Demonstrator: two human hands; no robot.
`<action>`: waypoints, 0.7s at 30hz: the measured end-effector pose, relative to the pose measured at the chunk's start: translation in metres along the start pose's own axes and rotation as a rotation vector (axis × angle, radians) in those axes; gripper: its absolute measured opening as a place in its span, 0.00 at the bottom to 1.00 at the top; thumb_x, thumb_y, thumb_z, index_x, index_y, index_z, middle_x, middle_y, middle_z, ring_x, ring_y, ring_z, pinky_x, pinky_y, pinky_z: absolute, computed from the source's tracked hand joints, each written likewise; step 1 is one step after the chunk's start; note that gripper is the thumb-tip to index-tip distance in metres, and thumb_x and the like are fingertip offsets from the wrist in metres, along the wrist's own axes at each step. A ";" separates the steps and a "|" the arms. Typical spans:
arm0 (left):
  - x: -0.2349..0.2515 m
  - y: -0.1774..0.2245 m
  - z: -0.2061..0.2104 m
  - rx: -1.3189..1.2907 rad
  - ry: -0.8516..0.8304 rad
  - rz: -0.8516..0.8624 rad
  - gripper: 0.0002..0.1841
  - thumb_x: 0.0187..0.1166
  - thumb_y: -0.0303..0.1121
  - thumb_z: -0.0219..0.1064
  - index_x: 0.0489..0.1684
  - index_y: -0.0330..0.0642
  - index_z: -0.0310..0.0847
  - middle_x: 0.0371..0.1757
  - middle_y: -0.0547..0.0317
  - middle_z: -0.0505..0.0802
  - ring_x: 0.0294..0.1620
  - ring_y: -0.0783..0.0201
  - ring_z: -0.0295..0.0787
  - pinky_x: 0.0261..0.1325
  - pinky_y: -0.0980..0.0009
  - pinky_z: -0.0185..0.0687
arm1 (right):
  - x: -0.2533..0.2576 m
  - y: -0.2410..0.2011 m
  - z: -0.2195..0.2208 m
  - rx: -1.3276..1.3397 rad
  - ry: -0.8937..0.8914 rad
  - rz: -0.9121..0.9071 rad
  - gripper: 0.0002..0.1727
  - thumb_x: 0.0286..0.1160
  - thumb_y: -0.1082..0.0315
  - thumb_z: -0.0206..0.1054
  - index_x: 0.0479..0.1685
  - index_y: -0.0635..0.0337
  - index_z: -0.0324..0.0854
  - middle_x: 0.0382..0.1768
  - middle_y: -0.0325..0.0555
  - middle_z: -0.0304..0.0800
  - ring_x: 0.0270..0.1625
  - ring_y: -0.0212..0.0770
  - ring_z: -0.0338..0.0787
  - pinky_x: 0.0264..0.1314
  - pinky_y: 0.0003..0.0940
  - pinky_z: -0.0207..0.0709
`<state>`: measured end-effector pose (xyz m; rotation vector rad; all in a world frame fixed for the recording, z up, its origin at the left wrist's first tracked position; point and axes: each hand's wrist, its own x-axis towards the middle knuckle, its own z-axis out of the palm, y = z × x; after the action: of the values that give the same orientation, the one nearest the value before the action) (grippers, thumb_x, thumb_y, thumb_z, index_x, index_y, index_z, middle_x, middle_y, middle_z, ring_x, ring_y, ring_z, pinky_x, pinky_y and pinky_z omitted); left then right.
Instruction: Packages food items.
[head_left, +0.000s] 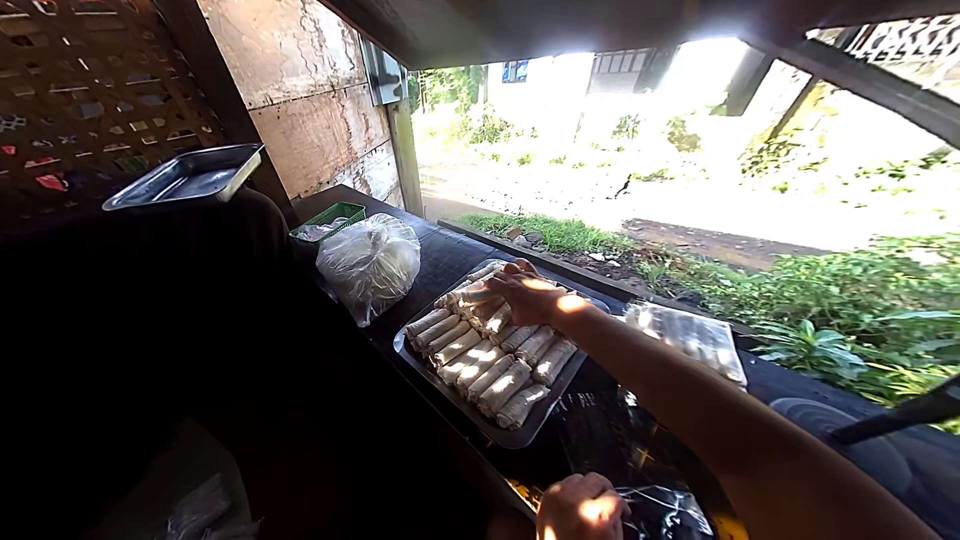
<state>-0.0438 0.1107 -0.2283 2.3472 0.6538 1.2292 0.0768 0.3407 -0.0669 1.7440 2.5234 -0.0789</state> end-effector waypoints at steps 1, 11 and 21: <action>0.000 0.000 0.000 0.002 -0.003 -0.001 0.08 0.64 0.19 0.68 0.24 0.39 0.93 0.38 0.54 0.97 0.35 0.60 0.95 0.38 0.69 0.90 | -0.001 0.000 -0.001 0.000 0.003 -0.005 0.33 0.58 0.71 0.79 0.71 0.58 0.79 0.67 0.51 0.84 0.77 0.56 0.74 0.87 0.59 0.50; 0.001 0.001 -0.002 0.017 -0.011 -0.008 0.08 0.63 0.18 0.67 0.24 0.39 0.93 0.39 0.53 0.97 0.37 0.60 0.96 0.41 0.70 0.90 | -0.007 0.001 -0.007 0.040 -0.030 0.003 0.34 0.62 0.67 0.80 0.74 0.59 0.76 0.63 0.55 0.87 0.72 0.56 0.81 0.85 0.56 0.56; -0.001 0.001 0.001 0.023 0.028 0.012 0.09 0.62 0.19 0.66 0.27 0.40 0.94 0.39 0.54 0.98 0.38 0.62 0.96 0.42 0.72 0.91 | -0.018 -0.003 -0.006 0.222 -0.033 0.092 0.31 0.65 0.73 0.76 0.73 0.58 0.73 0.59 0.61 0.87 0.65 0.63 0.86 0.66 0.63 0.75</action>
<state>-0.0429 0.1093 -0.2289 2.3597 0.6681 1.2686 0.0805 0.3233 -0.0594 1.9154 2.4887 -0.3935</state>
